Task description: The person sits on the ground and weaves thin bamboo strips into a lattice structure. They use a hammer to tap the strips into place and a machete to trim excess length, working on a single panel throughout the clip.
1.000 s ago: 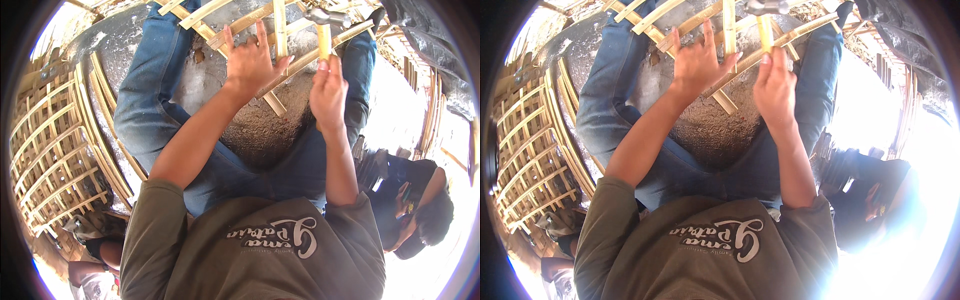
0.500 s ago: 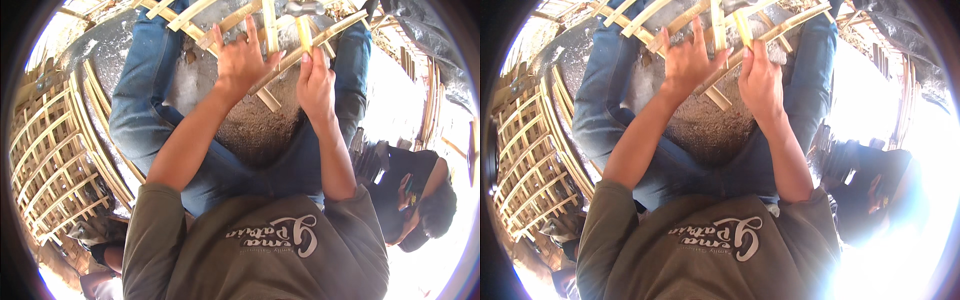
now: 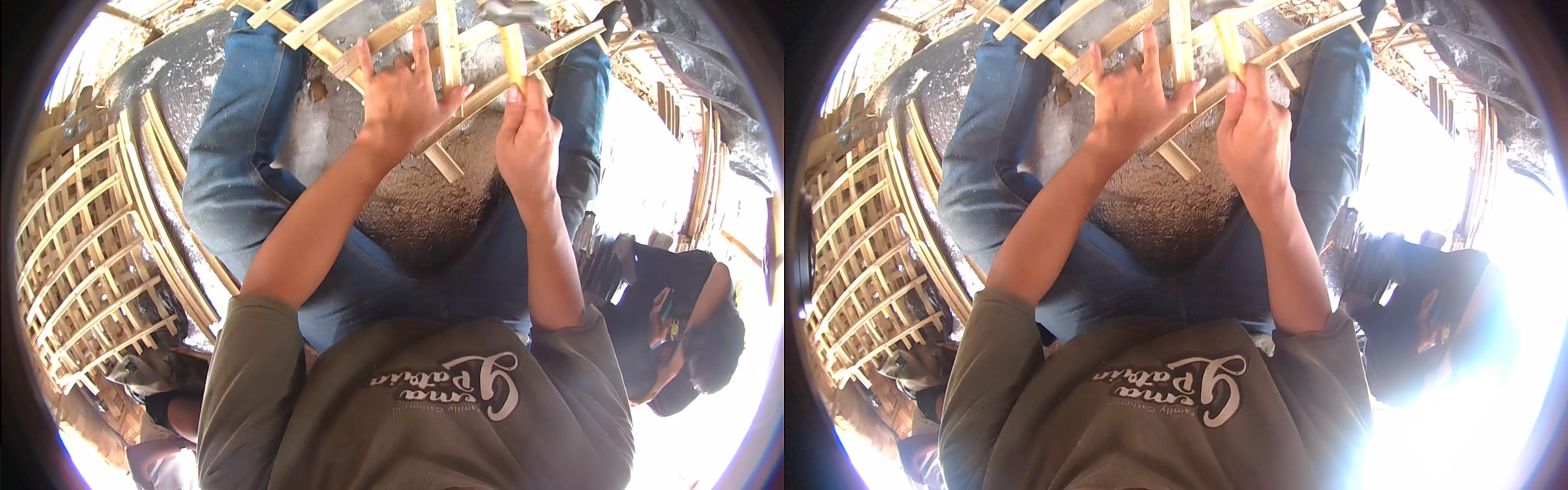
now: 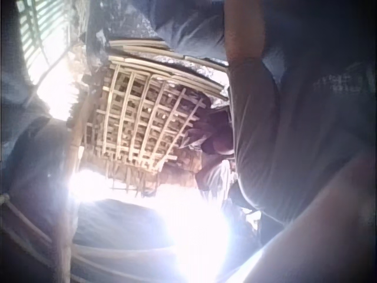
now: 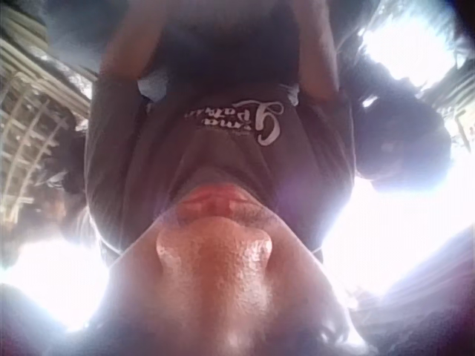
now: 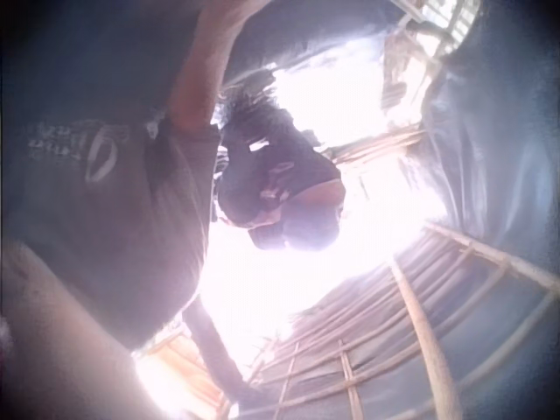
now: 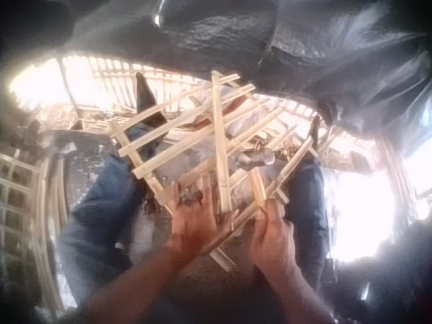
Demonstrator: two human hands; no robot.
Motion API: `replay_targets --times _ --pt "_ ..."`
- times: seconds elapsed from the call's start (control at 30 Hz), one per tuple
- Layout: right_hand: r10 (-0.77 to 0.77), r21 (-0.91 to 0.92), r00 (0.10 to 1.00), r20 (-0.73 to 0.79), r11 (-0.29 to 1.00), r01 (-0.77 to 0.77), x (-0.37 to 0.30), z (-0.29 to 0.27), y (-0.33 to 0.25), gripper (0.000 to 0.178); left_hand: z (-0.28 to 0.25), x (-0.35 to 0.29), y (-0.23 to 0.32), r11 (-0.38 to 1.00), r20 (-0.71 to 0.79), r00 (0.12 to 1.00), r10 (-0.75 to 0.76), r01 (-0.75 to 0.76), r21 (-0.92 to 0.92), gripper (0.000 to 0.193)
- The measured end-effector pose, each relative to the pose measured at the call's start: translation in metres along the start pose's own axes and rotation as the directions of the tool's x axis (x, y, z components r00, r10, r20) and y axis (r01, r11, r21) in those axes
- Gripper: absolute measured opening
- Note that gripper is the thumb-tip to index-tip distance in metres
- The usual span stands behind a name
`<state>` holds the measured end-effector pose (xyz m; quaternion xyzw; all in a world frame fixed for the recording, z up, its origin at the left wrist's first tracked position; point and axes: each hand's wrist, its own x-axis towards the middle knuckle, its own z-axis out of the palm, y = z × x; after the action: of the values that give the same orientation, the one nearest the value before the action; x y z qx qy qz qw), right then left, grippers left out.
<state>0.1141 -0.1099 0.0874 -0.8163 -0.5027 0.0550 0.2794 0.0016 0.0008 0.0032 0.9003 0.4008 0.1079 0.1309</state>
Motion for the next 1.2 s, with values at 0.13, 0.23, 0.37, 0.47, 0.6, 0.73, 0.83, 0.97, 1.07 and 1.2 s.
replay_targets --times 0.13,0.23,0.37,0.47,0.6,0.73,0.83,0.97,1.07,1.2 --pt "0.003 -0.155 0.98 0.197 0.988 0.028 -0.006 0.027 0.02 0.012 -0.003 -0.003 0.003 0.999 0.086 0.996 -0.034 0.032 0.023 0.104" --pt "-0.031 -0.055 0.998 0.05 0.998 0.034 -0.002 0.014 0.013 0.012 -0.001 -0.005 0.003 0.999 0.11 0.993 -0.033 0.037 -0.026 0.104" --pt "-0.083 -0.091 0.993 0.083 0.992 0.091 -0.013 0.022 0.033 0.011 -0.004 -0.009 0.008 1.0 0.008 1.0 -0.019 0.019 0.023 0.103" --pt "-0.055 -0.065 0.995 0.083 0.996 0.06 -0.011 0.02 0.025 0.012 0.003 -0.008 0.001 1.0 0.017 1.0 0.0 0.0 -0.016 0.104" --pt "-0.032 -0.126 0.984 0.174 0.991 0.054 -0.013 0.021 0.028 0.012 -0.004 -0.006 0.006 0.997 0.083 0.996 -0.036 0.029 0.076 0.104" --pt "0.012 -0.112 0.981 0.191 0.994 0.01 -0.013 0.015 0.025 0.013 0.0 -0.006 0.005 1.0 0.019 1.0 -0.003 0.003 0.006 0.104" --pt "-0.1 -0.088 0.981 0.166 0.989 0.116 -0.009 0.021 0.031 0.014 -0.001 -0.003 0.003 0.998 0.06 0.998 -0.026 0.023 0.051 0.105" --pt "0.048 0.038 0.998 0.034 0.998 -0.049 -0.009 0.006 0.01 0.015 0.0 -0.005 0.003 0.999 0.039 0.999 -0.005 0.006 -0.039 0.103" --pt "-0.053 -0.107 0.986 0.16 0.992 0.07 -0.01 0.023 0.036 0.014 0.003 -0.007 0.005 0.999 0.019 1.0 -0.007 0.006 0.054 0.102" --pt "0.009 -0.021 0.996 0.084 1.0 -0.008 -0.008 0.011 0.021 0.015 0.012 -0.008 0.0 0.999 -0.05 0.998 0.027 -0.025 0.048 0.103"
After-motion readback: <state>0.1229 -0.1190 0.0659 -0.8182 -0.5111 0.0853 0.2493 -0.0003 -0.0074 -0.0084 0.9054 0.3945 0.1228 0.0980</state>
